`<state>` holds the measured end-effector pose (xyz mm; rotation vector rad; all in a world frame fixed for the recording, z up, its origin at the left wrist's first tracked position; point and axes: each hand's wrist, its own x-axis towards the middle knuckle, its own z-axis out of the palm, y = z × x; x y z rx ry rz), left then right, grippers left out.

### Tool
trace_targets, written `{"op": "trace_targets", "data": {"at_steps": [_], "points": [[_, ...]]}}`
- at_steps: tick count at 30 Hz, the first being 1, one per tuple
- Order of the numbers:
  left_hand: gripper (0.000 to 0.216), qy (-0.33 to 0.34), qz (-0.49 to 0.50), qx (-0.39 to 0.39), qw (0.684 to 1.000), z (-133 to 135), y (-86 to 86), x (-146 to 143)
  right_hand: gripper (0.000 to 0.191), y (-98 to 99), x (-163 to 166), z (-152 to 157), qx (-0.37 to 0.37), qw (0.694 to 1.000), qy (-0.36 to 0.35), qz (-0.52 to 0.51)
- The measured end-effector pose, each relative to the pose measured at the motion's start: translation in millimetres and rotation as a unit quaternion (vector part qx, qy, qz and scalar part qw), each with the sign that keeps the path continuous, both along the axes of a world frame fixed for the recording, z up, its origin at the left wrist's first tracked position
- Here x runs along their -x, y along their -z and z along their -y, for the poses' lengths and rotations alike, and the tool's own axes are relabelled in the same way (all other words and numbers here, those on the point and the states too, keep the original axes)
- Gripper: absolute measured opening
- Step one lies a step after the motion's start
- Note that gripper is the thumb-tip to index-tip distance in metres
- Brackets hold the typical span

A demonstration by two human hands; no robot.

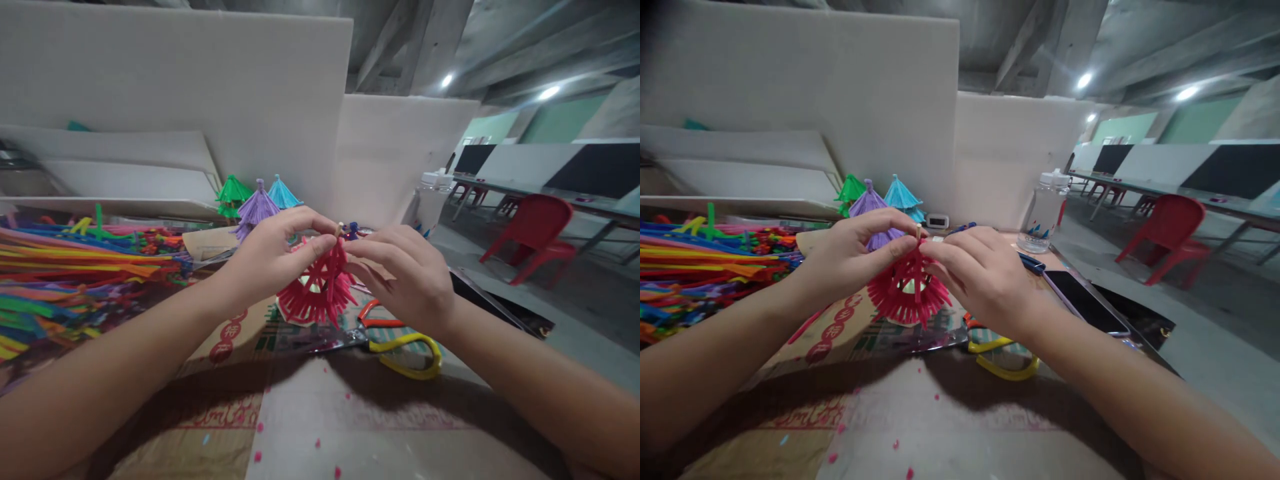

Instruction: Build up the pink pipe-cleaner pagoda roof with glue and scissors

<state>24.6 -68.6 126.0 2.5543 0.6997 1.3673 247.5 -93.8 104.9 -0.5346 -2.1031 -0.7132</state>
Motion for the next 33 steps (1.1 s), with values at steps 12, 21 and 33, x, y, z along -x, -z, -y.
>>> {"op": "trace_targets", "data": {"at_steps": [12,21,33], "points": [[0.011,0.032,-0.014,-0.049,0.998,13.0,0.9,-5.1,0.021,-0.2,-1.2,4.2,-0.047,0.998,0.003,0.05],[0.02,-0.01,-0.001,0.03,0.999,4.8,-2.7,-1.2,0.01,-18.2,1.9,16.0,0.223,0.959,-0.074,-0.158],[0.039,-0.109,0.029,0.041,0.993,-29.1,3.1,10.0,0.01,-15.8,7.7,1.3,0.503,0.804,-0.153,-0.278]]}}
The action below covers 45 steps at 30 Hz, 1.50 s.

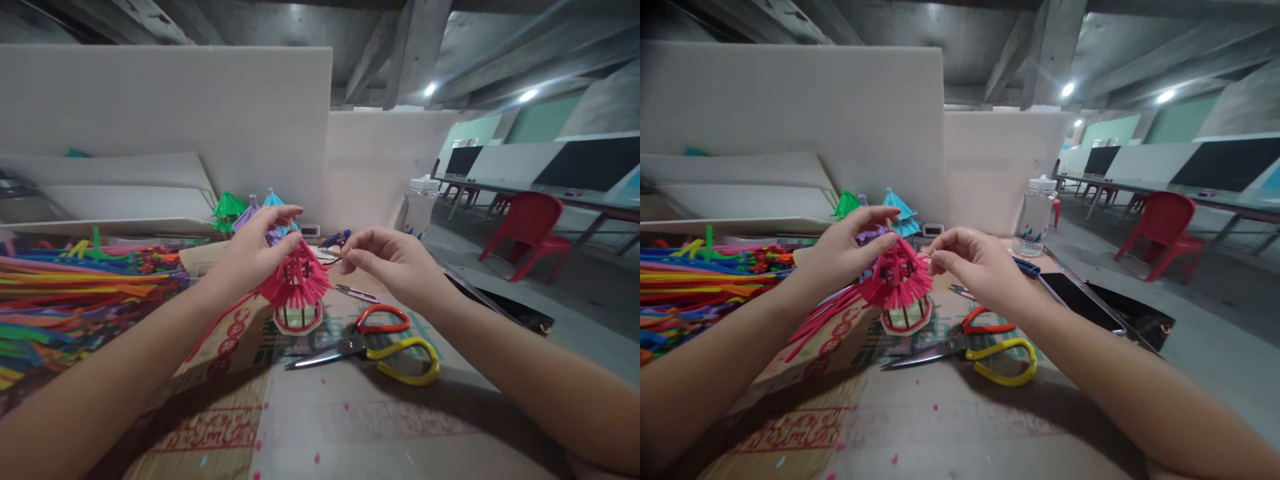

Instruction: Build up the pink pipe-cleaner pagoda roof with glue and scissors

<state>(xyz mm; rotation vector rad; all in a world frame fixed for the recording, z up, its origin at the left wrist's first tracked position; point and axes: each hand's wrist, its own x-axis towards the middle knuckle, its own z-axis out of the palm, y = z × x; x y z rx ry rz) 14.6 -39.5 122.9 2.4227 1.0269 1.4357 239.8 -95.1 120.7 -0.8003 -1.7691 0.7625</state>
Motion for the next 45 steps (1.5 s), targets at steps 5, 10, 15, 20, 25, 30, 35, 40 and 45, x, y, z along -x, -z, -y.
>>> {"op": "trace_targets", "data": {"at_steps": [5,10,15,20,25,30,35,40,45], "points": [[0.027,0.011,-0.071,-0.244,0.967,28.8,-5.8,-6.4,0.019,2.5,4.1,0.0,0.068,0.996,-0.052,-0.027],[0.01,0.043,-0.117,-0.342,0.931,39.9,0.9,-14.2,0.025,8.9,7.8,-0.9,0.111,0.985,-0.119,-0.057],[0.004,0.074,-0.118,-0.333,0.933,37.2,3.1,-15.5,0.028,10.7,8.2,-1.3,0.141,0.98,-0.134,-0.05],[0.009,0.087,-0.132,-0.256,0.954,42.6,-6.7,-10.6,0.029,7.6,8.5,0.3,0.125,0.984,-0.118,-0.037],[0.028,0.12,-0.117,-0.156,0.973,56.9,-24.7,1.6,0.024,0.8,7.9,6.1,0.081,0.993,-0.077,-0.029],[0.015,0.118,-0.089,-0.075,0.986,62.0,-35.5,16.5,0.019,-0.5,-4.6,-1.1,-0.09,0.99,0.062,0.093],[0.021,0.013,-0.051,-0.086,0.995,37.0,-33.8,24.3,0.026,38.4,-26.8,-49.3,-0.2,0.938,0.225,0.171],[0.025,-0.055,-0.097,-0.095,0.989,8.4,-25.4,22.2,0.028,92.3,-35.9,-90.5,-0.098,0.933,0.238,0.251],[0.038,-0.055,-0.108,-0.062,0.991,2.2,-14.9,13.7,0.019,107.9,-36.3,-96.9,-0.104,0.914,0.184,0.346]]}}
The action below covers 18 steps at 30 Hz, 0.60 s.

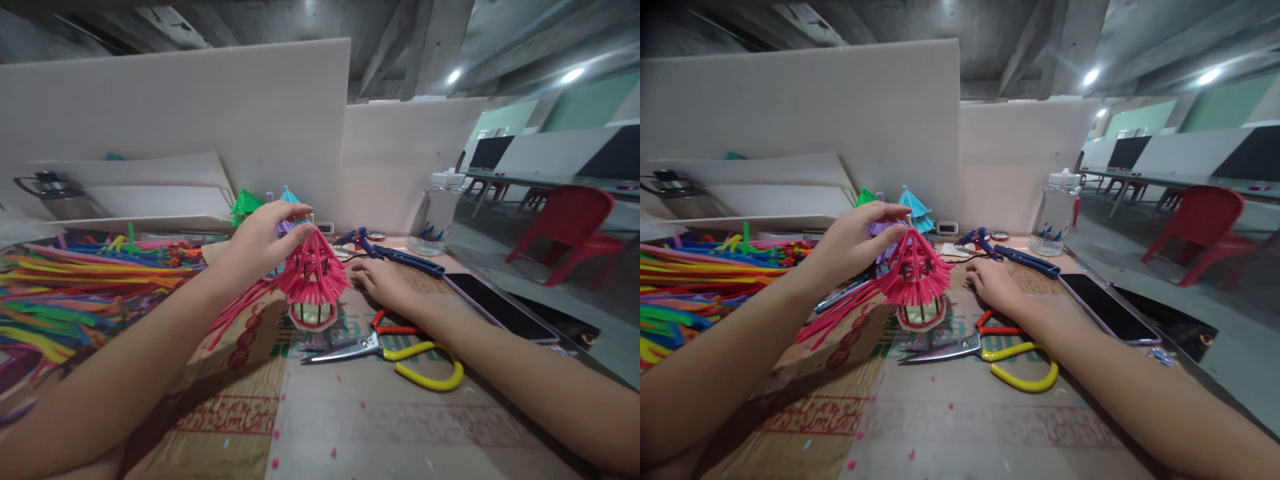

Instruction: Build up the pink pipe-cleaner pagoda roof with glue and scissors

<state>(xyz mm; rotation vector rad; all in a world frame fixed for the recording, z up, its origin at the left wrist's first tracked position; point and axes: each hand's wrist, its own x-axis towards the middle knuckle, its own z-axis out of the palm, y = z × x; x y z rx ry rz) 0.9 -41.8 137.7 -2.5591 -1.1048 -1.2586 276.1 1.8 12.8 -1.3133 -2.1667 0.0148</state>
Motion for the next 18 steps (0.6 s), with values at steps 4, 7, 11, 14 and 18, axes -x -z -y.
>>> {"op": "trace_targets", "data": {"at_steps": [4,7,11,14,18], "points": [[0.026,-0.004,-0.012,-0.08,0.997,-1.7,5.7,-3.3,0.015,0.2,0.5,0.2,0.008,0.997,-0.029,0.073],[0.022,-0.005,-0.068,-0.19,0.98,-4.5,8.8,-2.9,0.017,0.1,0.2,-0.2,0.007,0.995,-0.03,0.092],[0.026,0.003,-0.132,-0.228,0.965,-6.6,12.7,-3.3,0.017,-0.3,0.3,-0.5,0.007,0.994,-0.025,0.102],[0.025,0.005,-0.146,-0.214,0.966,-6.1,13.4,-4.3,0.017,-0.2,0.8,-0.6,0.008,0.994,-0.025,0.104],[0.021,0.007,-0.135,-0.208,0.969,-5.4,10.2,-2.6,0.017,0.6,0.9,-0.6,0.007,0.994,-0.022,0.106]]}}
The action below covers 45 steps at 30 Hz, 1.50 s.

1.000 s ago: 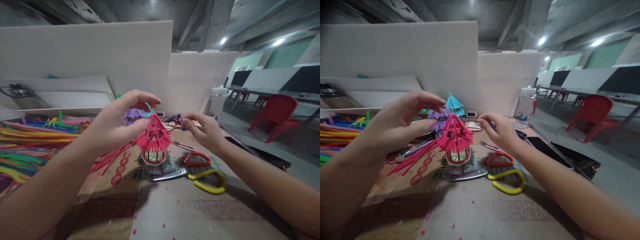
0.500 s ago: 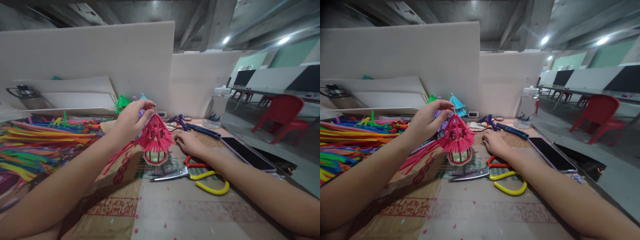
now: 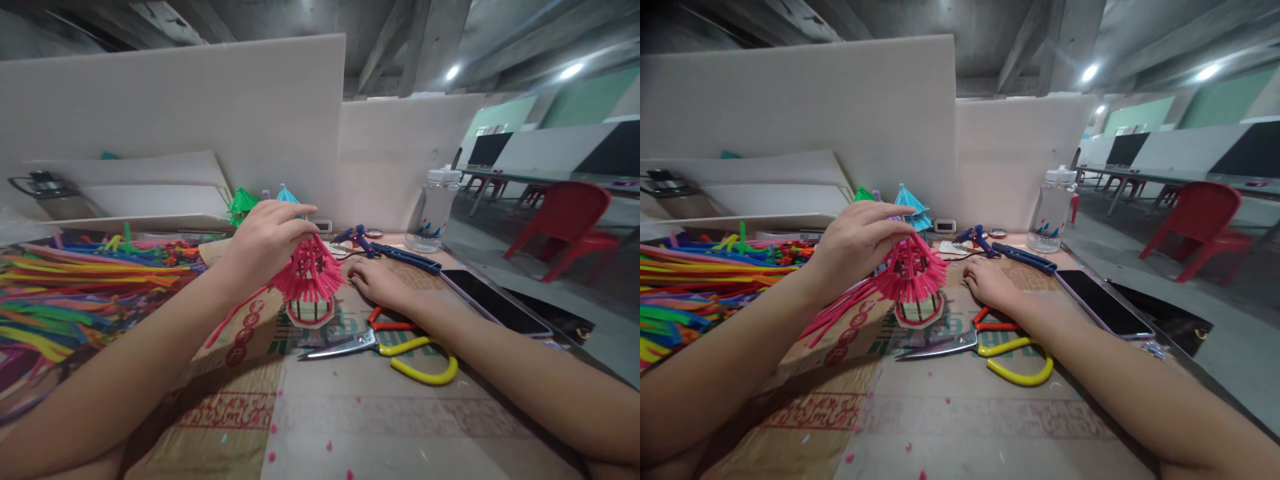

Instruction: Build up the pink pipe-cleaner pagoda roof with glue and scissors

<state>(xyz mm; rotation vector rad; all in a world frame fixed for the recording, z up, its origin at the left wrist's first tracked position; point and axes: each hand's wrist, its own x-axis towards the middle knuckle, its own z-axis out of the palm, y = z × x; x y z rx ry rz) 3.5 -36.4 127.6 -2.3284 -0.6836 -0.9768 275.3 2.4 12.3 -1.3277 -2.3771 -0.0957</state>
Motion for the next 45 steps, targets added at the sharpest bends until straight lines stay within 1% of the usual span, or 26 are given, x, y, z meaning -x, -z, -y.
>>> {"op": "trace_targets", "data": {"at_steps": [5,7,9,12,13,15,17,20,23,25,27,28,30,33,36,38,41,45], "points": [[0.018,-0.004,0.004,-0.028,1.0,-2.5,-1.9,3.0,0.017,0.4,-0.3,-0.1,-0.001,1.0,0.002,0.002],[0.017,0.003,0.009,-0.022,1.0,-2.1,-1.3,2.2,0.017,0.0,0.0,0.2,0.0,1.0,0.002,0.002],[0.015,0.012,0.042,0.011,0.999,0.0,-0.9,0.4,0.018,-0.5,0.4,0.6,0.001,1.0,0.003,0.002],[0.015,0.027,0.116,0.103,0.987,4.3,-2.3,-1.2,0.018,-0.7,0.6,0.8,0.003,1.0,0.003,0.001],[0.015,0.031,0.133,0.123,0.983,5.4,-3.4,-1.1,0.018,-0.5,0.5,0.7,0.003,1.0,0.002,0.001],[0.014,0.041,0.139,0.127,0.981,7.1,-6.0,0.1,0.018,0.0,0.2,0.0,0.004,1.0,-0.001,0.0],[0.012,0.04,0.125,0.102,0.986,8.9,-8.6,1.3,0.017,0.6,-0.2,-0.9,0.004,1.0,-0.002,-0.001],[0.022,0.001,0.101,0.095,0.99,12.6,-10.5,1.0,0.016,1.0,-0.4,-1.7,0.005,1.0,-0.001,-0.002],[0.035,-0.042,0.102,0.137,0.984,14.4,-9.2,-1.9,0.017,0.3,-0.1,-0.9,0.005,1.0,0.0,-0.003],[0.037,-0.039,0.12,0.186,0.974,13.4,-7.7,-3.7,0.017,-0.6,0.2,0.2,0.005,1.0,0.001,-0.003],[0.037,-0.021,0.143,0.234,0.962,11.6,-7.2,-4.2,0.017,-1.5,0.3,1.2,0.005,1.0,0.0,-0.002],[0.036,-0.015,0.152,0.248,0.957,10.9,-7.6,-3.7,0.017,-1.8,0.3,1.6,0.005,1.0,-0.002,-0.002],[0.033,-0.018,0.163,0.243,0.956,10.3,-10.1,-0.9,0.017,-2.0,0.2,1.7,0.005,1.0,-0.004,-0.002],[0.027,-0.053,0.134,0.216,0.966,11.5,-15.6,6.3,0.017,-1.1,0.0,0.5,0.005,1.0,-0.002,-0.002],[0.033,-0.083,0.053,0.239,0.966,13.8,-18.3,11.5,0.017,0.0,-0.2,-1.0,0.005,1.0,-0.001,-0.002],[0.037,-0.101,0.013,0.25,0.963,15.2,-17.1,11.5,0.017,0.1,-0.4,-1.2,0.005,1.0,-0.001,-0.002],[0.036,-0.125,-0.012,0.224,0.967,16.8,-12.8,7.7,0.017,-0.7,-0.3,-0.5,0.004,1.0,-0.001,-0.001],[0.031,-0.123,-0.022,0.205,0.971,17.9,-10.4,4.0,0.018,-1.6,0.1,0.8,0.003,1.0,-0.004,0.002]]}}
